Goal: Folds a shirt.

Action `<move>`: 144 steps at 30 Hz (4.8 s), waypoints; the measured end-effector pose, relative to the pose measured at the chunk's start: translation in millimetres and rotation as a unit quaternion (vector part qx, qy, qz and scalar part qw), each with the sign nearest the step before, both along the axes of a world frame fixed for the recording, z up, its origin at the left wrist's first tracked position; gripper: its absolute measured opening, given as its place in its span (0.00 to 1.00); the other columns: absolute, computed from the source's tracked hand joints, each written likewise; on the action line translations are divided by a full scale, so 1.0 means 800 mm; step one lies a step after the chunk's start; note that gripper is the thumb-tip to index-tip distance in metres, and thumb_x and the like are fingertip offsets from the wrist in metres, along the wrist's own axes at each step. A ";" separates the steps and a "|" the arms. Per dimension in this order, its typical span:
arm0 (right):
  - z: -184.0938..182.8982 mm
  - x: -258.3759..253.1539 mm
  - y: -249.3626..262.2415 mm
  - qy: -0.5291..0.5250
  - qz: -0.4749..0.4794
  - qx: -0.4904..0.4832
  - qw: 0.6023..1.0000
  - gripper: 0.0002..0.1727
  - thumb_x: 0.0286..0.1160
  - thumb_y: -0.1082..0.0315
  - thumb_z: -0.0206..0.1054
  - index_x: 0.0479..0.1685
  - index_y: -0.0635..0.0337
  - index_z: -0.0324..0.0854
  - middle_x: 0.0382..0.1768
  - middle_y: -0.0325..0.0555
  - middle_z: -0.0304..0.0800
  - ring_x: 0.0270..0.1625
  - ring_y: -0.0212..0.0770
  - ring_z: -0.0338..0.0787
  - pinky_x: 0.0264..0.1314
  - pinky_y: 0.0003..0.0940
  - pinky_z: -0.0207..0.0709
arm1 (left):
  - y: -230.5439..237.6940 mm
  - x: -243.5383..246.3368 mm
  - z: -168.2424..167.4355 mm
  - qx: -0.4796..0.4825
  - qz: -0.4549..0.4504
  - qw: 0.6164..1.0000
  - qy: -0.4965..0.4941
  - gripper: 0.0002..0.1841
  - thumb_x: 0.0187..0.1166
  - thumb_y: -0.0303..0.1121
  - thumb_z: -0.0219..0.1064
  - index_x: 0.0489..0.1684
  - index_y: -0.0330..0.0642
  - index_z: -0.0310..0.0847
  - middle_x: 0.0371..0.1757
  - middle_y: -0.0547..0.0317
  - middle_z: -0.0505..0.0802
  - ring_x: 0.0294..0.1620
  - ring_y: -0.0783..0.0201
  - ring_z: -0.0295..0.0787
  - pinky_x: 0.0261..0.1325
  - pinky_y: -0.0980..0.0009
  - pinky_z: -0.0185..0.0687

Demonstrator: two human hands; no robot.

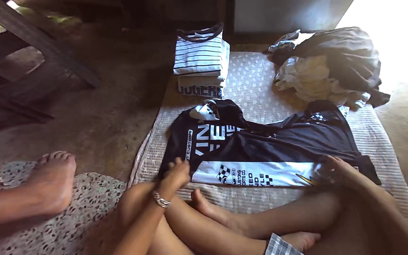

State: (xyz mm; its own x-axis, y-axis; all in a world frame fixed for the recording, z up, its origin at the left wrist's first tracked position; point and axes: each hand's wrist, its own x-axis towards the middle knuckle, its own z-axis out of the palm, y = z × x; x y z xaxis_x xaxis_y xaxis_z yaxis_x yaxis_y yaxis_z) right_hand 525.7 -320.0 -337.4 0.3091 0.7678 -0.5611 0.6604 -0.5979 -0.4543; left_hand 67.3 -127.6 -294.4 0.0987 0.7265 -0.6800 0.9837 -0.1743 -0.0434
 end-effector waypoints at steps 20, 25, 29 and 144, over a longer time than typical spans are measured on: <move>-0.042 0.143 0.194 -0.210 0.197 0.200 0.936 0.18 0.62 0.79 0.79 0.54 0.60 0.91 0.62 0.60 0.88 0.77 0.69 0.74 0.78 0.79 0.52 | 0.260 0.108 -0.005 0.222 0.164 0.826 -0.491 0.13 0.80 0.28 0.70 0.53 0.25 0.84 0.49 0.41 0.89 0.47 0.60 0.82 0.58 0.57 0.78; -0.004 0.154 0.097 -0.279 0.129 0.340 0.889 0.05 0.69 0.78 0.71 0.39 0.71 0.88 0.51 0.68 0.89 0.68 0.74 0.80 0.69 0.83 0.57 | 0.200 -0.013 0.035 0.269 0.008 0.768 -0.582 0.09 0.77 0.22 0.65 0.50 0.36 0.85 0.48 0.69 0.90 0.44 0.84 0.83 0.51 0.83 0.80; -0.001 0.145 -0.016 -0.281 0.115 0.276 0.912 0.08 0.70 0.80 0.66 0.45 0.73 0.84 0.45 0.72 0.88 0.57 0.79 0.84 0.62 0.83 0.63 | 0.138 -0.088 0.042 0.131 -0.092 0.915 -0.371 0.07 0.70 0.20 0.71 0.42 0.30 0.90 0.47 0.47 0.93 0.50 0.57 0.89 0.59 0.55 0.83; -0.026 0.084 0.019 0.134 -0.489 0.494 0.707 0.12 0.84 0.74 0.60 0.62 0.69 0.74 0.37 0.44 0.83 0.30 0.31 0.84 0.37 0.30 0.83 | -0.047 0.113 -0.061 0.248 -0.336 0.877 -0.238 0.26 0.50 0.17 0.81 0.53 0.45 0.94 0.91 0.32 0.59 0.87 0.26 0.59 0.75 0.17 0.47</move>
State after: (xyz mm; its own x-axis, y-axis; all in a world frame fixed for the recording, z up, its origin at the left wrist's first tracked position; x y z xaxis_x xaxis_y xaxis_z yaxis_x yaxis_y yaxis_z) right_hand 592.8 -304.8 -358.5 0.9468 0.3194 -0.0403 -0.0380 -0.0133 -0.9992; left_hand 157.7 -165.1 -343.5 0.8046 0.5906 -0.0618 0.5936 -0.7972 0.1096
